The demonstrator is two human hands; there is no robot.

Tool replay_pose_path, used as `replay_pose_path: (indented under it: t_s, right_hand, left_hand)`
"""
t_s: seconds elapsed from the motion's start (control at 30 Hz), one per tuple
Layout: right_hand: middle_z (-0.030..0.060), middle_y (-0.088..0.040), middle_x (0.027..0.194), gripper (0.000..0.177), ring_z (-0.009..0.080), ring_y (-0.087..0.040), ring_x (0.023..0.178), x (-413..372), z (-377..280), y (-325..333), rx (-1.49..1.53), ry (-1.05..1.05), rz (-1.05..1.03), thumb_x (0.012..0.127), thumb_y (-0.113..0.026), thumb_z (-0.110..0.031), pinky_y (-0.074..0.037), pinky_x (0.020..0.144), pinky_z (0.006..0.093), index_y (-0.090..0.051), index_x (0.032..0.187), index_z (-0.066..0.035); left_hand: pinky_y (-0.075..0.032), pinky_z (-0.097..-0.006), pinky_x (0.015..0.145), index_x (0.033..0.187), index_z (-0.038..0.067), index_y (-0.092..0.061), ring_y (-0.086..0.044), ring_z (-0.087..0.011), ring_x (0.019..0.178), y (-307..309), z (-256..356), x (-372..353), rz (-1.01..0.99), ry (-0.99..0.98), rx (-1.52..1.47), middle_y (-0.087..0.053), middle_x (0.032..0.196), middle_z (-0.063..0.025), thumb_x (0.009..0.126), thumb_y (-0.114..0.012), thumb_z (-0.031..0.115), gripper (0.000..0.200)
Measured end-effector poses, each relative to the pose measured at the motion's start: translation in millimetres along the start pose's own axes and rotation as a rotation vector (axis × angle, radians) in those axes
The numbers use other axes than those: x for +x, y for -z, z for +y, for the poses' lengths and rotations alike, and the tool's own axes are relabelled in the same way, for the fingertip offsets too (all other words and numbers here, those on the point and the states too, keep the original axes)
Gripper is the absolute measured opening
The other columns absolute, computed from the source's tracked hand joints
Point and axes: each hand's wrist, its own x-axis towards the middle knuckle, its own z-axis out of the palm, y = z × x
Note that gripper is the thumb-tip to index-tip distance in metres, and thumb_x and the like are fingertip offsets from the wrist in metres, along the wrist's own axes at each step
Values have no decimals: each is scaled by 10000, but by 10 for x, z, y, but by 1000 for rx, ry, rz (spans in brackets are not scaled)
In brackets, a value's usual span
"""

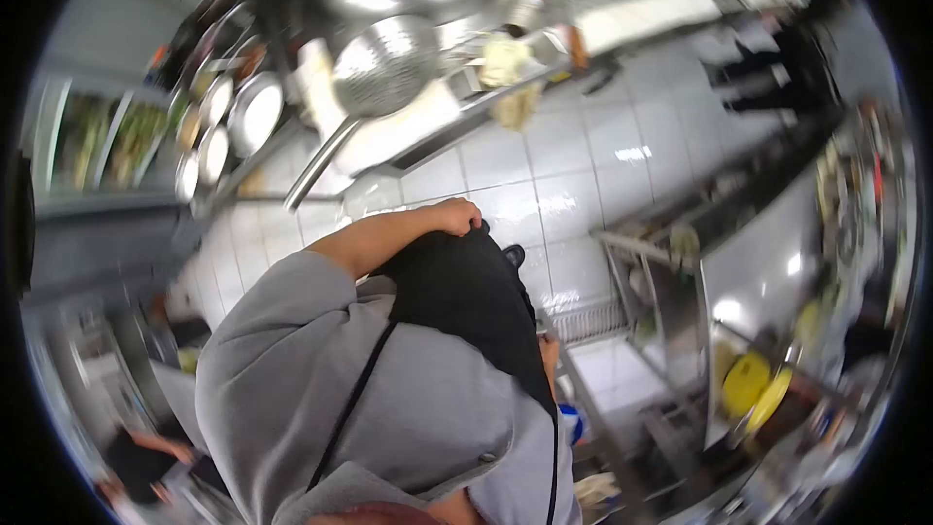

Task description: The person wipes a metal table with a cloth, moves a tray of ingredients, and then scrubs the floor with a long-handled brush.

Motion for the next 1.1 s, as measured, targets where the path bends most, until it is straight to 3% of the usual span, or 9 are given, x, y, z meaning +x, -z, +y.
replay_pose_path:
  t_s: [0.03, 0.2, 0.3, 0.43, 0.47, 0.6, 0.7, 0.87, 1.1]
  right_hand:
    - [82, -584, 574, 212, 177, -555, 492, 211, 604, -35, -22, 148, -63, 837, -457, -80, -420, 464, 341, -653, 799, -9]
    - [80, -562, 557, 268, 154, -495, 380, 1046, -537, 1170, 163, -153, -243, 949, -410, -240, -380, 321, 296, -596, 1080, -97]
    - [68, -585, 616, 312, 159, -532, 458, 1529, -780, 1522, 343, -306, -238, 962, -448, -348, -404, 377, 298, -566, 1151, -129]
    - [50, -550, 607, 377, 165, -543, 481, 1961, -1319, 1512, 184, -272, -269, 968, -440, -440, -416, 390, 297, -525, 1216, -168]
    - [87, -592, 639, 503, 167, -571, 508, 1973, -1504, 1436, 113, -224, -245, 964, -386, -528, -438, 395, 302, -553, 1199, -116]
    - [87, -625, 712, 707, 179, -580, 559, 2182, -1990, 993, 126, -274, -454, 917, -307, -668, -431, 438, 327, -544, 1265, -100]
    - [101, -639, 743, 747, 198, -590, 576, 2121, -2302, 522, -38, -199, -535, 902, -322, -691, -447, 464, 343, -563, 1245, -73]
    - [71, -624, 707, 590, 133, -538, 645, 2021, -2535, -93, -331, 369, -687, 947, -455, -527, -428, 591, 312, -691, 1030, 7]
    - [152, -661, 748, 421, 227, -609, 683, 1901, -2730, -268, -419, 478, -620, 923, -562, -389, -481, 657, 371, -674, 987, 12]
  left_hand:
    - [-495, -399, 875, 1028, 134, -695, -626, -300, 1013, -81, -143, -127, 71, 52, -29, -676, 1049, -124, 685, -602, 55, 364]
    - [-508, -432, 847, 907, 106, -718, -633, -345, 983, -676, -779, -858, 356, 295, -81, -673, 1028, -152, 767, -540, 177, 238]
    - [-509, -447, 850, 882, 46, -705, -644, -358, 960, -1060, -984, -1199, 463, 526, -125, -673, 1022, -177, 814, -487, 198, 274]
    - [-516, -426, 845, 872, 101, -718, -655, -329, 920, -1496, -1026, -1424, 682, 496, -306, -684, 992, -145, 790, -508, 214, 252]
    - [-516, -422, 846, 871, 114, -721, -654, -323, 918, -1594, -1039, -1441, 739, 467, -344, -685, 990, -139, 784, -512, 217, 248]
    - [-512, -413, 851, 876, 141, -727, -648, -310, 936, -1789, -976, -1407, 723, 509, -423, -687, 998, -116, 760, -527, 204, 239]
    - [-510, -407, 853, 886, 143, -728, -644, -304, 957, -1872, -1039, -1373, 685, 499, -458, -687, 1019, -102, 741, -552, 183, 231]
    - [-520, -392, 845, 905, 141, -731, -649, -297, 959, -1875, -1260, -1750, 756, 556, -586, -688, 1009, -125, 686, -611, 135, 250]
    - [-526, -389, 833, 908, 132, -724, -660, -298, 938, -2258, -1928, -2228, 645, 744, -586, -690, 999, -123, 685, -605, 69, 261]
